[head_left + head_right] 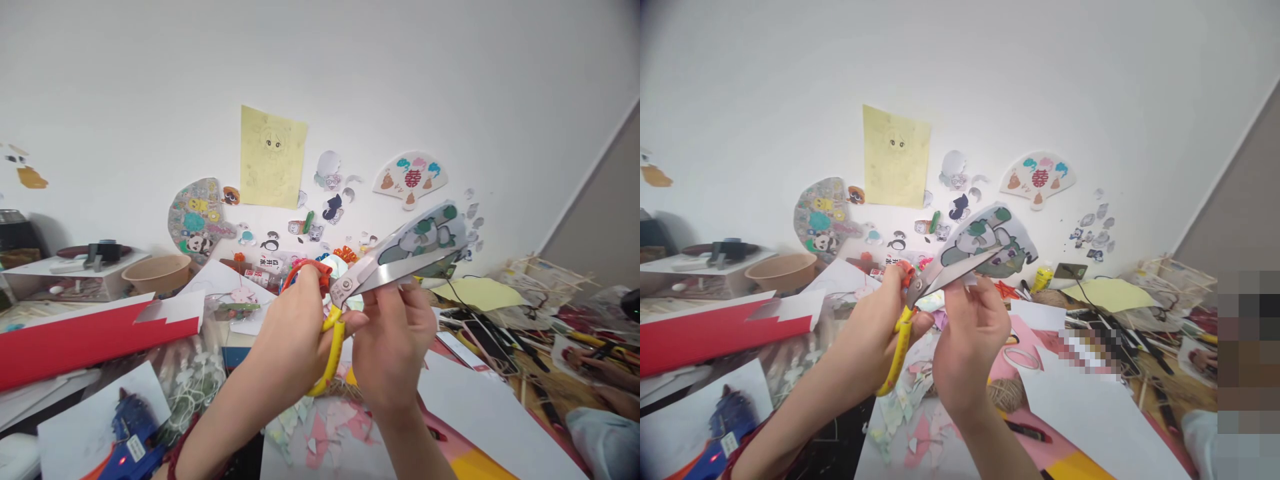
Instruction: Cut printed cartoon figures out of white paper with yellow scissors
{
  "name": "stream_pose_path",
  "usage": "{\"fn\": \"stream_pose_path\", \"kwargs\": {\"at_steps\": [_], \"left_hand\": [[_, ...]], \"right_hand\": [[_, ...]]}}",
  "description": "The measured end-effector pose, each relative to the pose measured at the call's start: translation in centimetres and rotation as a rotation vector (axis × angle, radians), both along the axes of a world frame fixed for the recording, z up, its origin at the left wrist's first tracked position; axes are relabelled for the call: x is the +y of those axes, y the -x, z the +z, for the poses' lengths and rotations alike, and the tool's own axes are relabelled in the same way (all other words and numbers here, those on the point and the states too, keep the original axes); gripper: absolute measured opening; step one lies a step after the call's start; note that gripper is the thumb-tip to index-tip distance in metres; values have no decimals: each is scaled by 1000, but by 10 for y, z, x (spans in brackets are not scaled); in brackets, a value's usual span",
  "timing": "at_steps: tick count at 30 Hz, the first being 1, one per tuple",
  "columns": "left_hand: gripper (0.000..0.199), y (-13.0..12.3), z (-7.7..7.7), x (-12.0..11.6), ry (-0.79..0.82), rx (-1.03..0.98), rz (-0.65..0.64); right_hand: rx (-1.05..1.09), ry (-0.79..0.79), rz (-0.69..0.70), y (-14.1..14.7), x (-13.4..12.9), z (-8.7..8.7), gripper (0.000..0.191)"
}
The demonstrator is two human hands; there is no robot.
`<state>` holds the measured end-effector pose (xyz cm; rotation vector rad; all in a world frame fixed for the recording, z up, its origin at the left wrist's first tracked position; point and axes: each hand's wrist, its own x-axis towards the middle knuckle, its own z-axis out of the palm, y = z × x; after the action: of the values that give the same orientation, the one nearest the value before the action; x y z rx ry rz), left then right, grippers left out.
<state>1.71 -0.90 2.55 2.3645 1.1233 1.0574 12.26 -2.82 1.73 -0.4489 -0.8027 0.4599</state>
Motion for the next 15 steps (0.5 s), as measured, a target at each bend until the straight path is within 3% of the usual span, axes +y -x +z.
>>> {"fn": "stream_pose_path", "kwargs": {"at_steps": [15], "left_hand": [[23,-2,3,0,0,46,33]], "right_hand": [[-24,38,-19,-1,2,0,7]]}}
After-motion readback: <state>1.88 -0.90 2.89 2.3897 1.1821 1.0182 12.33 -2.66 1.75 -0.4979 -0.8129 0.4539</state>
